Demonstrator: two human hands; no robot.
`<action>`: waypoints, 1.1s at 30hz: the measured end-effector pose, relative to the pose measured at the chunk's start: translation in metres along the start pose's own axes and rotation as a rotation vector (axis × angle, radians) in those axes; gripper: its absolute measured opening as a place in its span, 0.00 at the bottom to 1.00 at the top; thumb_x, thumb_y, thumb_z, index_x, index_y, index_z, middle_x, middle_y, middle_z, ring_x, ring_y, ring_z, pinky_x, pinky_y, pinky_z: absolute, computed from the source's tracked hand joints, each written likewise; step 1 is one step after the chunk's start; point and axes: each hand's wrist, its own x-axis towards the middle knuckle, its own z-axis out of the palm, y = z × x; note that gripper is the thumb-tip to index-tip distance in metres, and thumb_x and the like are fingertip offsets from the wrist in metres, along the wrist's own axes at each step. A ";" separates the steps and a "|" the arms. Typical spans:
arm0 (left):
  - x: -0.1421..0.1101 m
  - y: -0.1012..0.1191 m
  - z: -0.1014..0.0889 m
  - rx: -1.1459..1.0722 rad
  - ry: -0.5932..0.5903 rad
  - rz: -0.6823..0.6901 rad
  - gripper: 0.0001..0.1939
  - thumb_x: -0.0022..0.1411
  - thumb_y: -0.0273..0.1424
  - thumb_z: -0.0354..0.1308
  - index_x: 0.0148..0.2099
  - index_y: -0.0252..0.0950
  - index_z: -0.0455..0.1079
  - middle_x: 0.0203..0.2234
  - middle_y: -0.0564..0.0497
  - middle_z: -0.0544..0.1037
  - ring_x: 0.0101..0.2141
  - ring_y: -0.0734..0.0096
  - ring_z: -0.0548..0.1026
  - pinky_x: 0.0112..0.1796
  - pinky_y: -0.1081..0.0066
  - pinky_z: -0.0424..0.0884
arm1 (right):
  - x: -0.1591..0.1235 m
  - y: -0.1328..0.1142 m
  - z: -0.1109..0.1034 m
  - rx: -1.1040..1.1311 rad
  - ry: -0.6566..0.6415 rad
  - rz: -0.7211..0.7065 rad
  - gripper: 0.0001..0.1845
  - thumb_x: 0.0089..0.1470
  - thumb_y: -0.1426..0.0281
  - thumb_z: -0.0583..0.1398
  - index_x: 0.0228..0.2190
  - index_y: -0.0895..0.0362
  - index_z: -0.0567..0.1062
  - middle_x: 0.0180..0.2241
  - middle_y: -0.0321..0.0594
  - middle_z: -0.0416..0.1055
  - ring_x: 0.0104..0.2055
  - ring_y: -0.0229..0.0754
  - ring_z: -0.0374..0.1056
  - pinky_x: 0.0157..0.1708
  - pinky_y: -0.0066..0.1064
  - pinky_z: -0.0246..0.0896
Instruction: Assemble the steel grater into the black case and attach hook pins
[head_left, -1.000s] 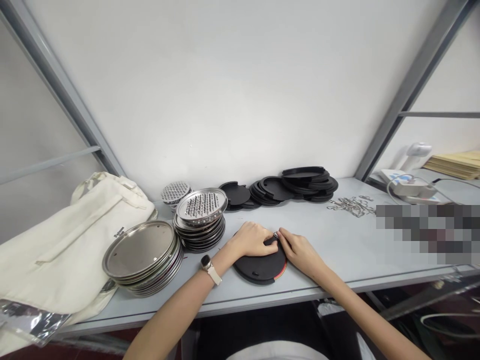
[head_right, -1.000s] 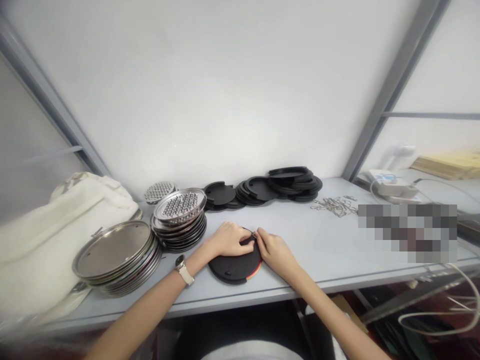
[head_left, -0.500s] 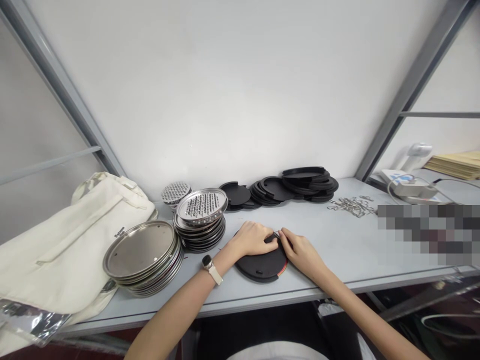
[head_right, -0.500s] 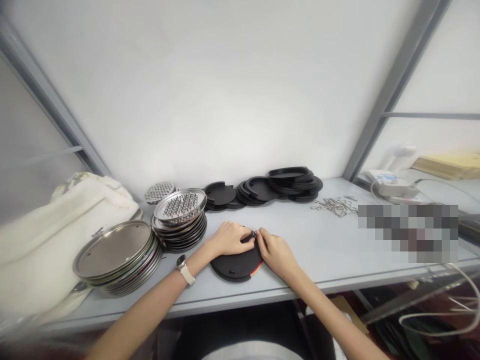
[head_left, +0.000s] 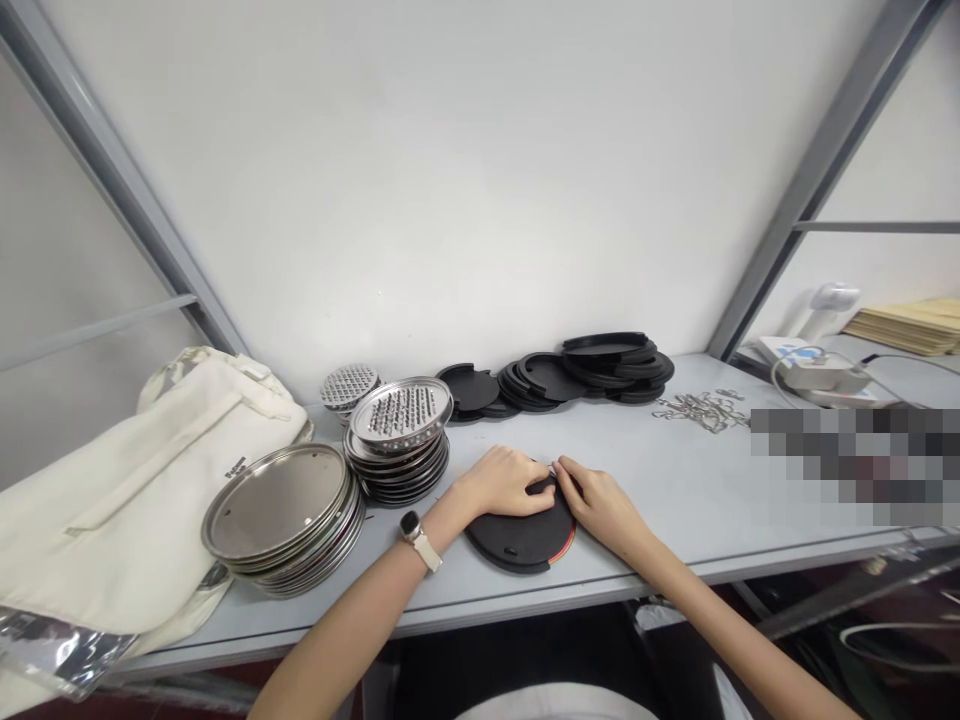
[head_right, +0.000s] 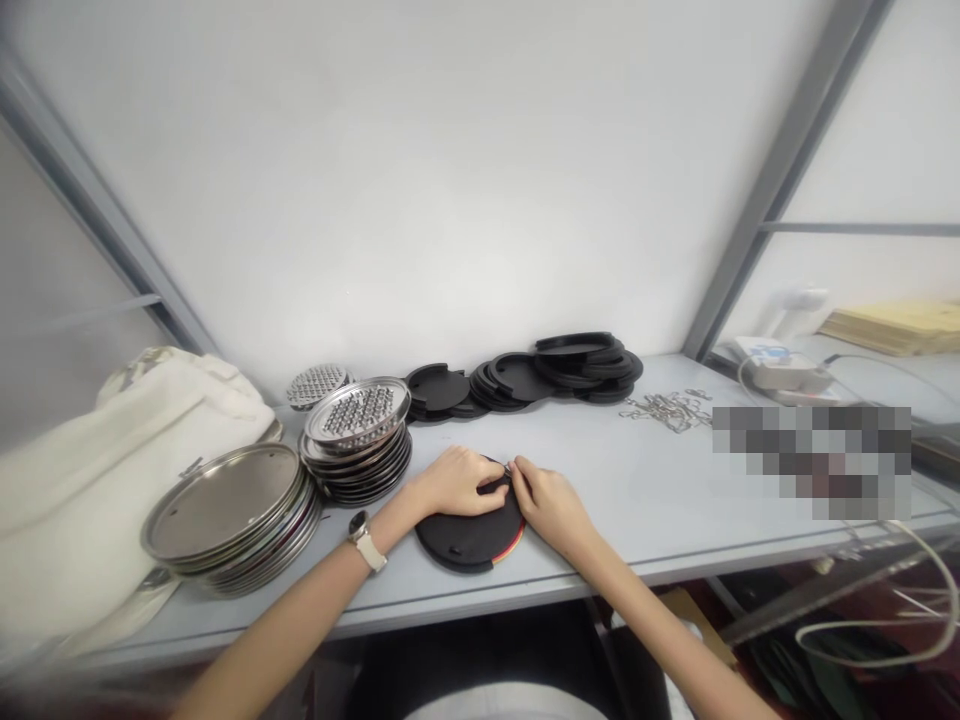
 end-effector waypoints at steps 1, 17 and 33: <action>0.000 0.000 0.000 -0.005 0.000 -0.008 0.14 0.59 0.37 0.51 0.27 0.35 0.71 0.22 0.49 0.76 0.24 0.68 0.72 0.25 0.70 0.57 | 0.000 0.000 0.000 0.001 0.001 -0.005 0.14 0.61 0.66 0.44 0.26 0.53 0.62 0.19 0.36 0.67 0.21 0.41 0.66 0.23 0.28 0.48; 0.001 0.005 0.002 -0.011 0.006 -0.170 0.17 0.59 0.41 0.49 0.27 0.35 0.70 0.22 0.49 0.76 0.24 0.67 0.72 0.26 0.70 0.57 | 0.001 0.001 0.000 -0.009 0.005 -0.007 0.14 0.60 0.67 0.44 0.26 0.53 0.64 0.19 0.36 0.68 0.21 0.41 0.66 0.23 0.29 0.49; 0.001 0.003 0.006 0.002 0.049 -0.154 0.16 0.59 0.41 0.49 0.27 0.37 0.69 0.23 0.51 0.76 0.24 0.67 0.72 0.26 0.71 0.57 | 0.001 0.004 0.002 -0.022 0.008 -0.002 0.16 0.61 0.66 0.44 0.24 0.53 0.63 0.19 0.36 0.68 0.21 0.41 0.66 0.24 0.29 0.48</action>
